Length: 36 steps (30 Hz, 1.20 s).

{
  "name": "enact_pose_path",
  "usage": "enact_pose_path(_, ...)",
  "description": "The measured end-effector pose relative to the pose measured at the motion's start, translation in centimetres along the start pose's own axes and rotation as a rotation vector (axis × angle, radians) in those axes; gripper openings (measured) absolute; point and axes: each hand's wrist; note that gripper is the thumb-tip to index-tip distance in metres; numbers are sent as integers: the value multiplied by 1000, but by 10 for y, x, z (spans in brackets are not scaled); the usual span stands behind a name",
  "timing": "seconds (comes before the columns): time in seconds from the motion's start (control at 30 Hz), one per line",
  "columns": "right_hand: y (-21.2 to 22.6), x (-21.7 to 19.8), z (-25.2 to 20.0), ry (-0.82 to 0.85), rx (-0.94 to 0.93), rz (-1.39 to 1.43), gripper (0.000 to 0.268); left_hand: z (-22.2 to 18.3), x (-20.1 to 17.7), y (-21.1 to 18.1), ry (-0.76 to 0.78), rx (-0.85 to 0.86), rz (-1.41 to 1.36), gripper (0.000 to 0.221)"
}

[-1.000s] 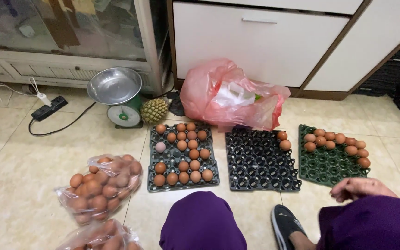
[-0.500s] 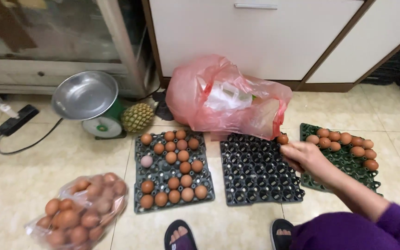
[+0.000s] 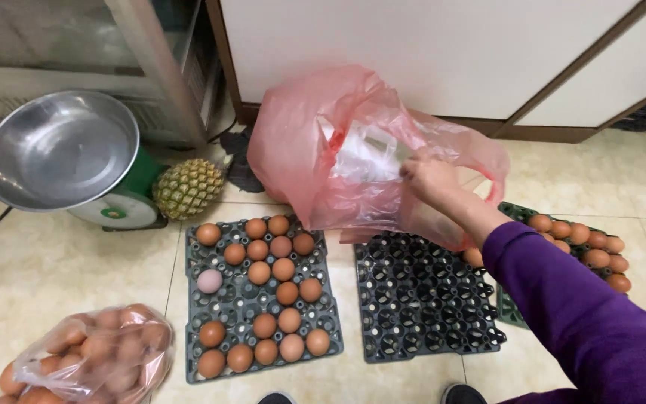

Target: The person is picking up eggs from plastic trays and placing them into small plastic bags.

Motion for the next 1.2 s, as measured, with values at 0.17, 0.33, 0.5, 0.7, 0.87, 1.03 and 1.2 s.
enact_pose_path(0.17,9,-33,-5,-297,-125,402,5,-18,-12,-43,-81,-178,654,44)
enact_pose_path(0.33,56,-119,-45,-205,38,1149,17,13,-22,-1,214,73,82,23)
enact_pose_path(0.5,70,-181,-104,-119,-71,1379,15,-2,-42,14,281,130,-7,31)
enact_pose_path(0.7,88,-253,-191,-157,-165,1555,18,21,101,66,36,183,727,42)
enact_pose_path(0.87,82,-296,-274,-175,-192,1595,18,99,243,125,-105,20,1452,104)
enact_pose_path(1.03,80,-336,-353,-147,-240,1512,18,135,273,171,441,-194,1342,31)
enact_pose_path(1.2,32,-328,-408,-498,-69,1000,11,117,344,164,360,-467,1063,8)
Point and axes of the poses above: each hand's wrist, its own z-axis towards the middle knuckle, its own x-axis out of the palm, y = z × x, and after that the axes turned 13 degrees about z, right-handed
